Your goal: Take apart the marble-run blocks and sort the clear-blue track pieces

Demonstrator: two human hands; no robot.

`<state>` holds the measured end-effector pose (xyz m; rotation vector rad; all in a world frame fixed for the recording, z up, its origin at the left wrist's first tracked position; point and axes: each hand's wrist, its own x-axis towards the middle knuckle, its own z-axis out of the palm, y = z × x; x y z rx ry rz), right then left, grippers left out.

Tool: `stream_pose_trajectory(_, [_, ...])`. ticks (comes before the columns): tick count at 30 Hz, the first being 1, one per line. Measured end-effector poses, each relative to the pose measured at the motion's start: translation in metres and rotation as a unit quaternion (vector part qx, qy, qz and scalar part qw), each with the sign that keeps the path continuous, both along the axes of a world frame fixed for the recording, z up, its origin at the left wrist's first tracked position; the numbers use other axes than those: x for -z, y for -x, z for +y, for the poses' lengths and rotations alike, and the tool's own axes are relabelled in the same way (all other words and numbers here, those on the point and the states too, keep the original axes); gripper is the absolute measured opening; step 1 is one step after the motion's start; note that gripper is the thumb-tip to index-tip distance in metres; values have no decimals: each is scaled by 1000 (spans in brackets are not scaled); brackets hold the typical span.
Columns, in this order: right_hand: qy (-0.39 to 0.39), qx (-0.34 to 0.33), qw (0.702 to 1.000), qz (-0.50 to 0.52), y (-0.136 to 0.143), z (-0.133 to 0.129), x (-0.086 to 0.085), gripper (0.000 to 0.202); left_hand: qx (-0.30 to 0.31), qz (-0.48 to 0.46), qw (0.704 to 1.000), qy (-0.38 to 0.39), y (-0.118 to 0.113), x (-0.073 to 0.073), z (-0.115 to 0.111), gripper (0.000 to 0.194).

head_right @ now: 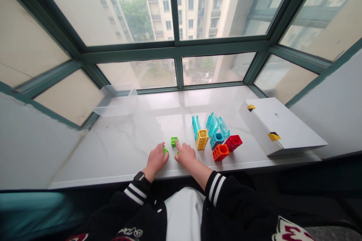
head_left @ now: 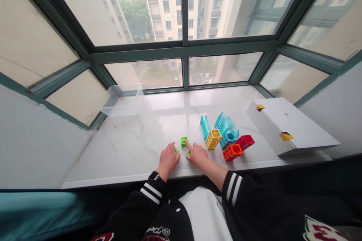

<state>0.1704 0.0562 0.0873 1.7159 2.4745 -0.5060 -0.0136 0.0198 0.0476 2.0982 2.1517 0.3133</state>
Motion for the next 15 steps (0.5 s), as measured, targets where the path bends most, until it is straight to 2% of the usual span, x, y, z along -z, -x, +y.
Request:
stream_pose_trajectory(3, [1,10,1000,-18,4,11,1,78,20,14,999,22,8,-2,-5,51])
stream_pose_trajectory(6, [-1,15,1000,-27,7,19,2,80,37,17,998,37,14,-5,-7,66])
stream_pose_trajectory(9, [-9,16,999,-32,8,19,2,82,26,9,999,34,15,-6,-8,74])
stream_pose_trajectory(15, [-26,10,999,-32,-2,12,4,85,23,-19,1000,3,11,-6,-10,68])
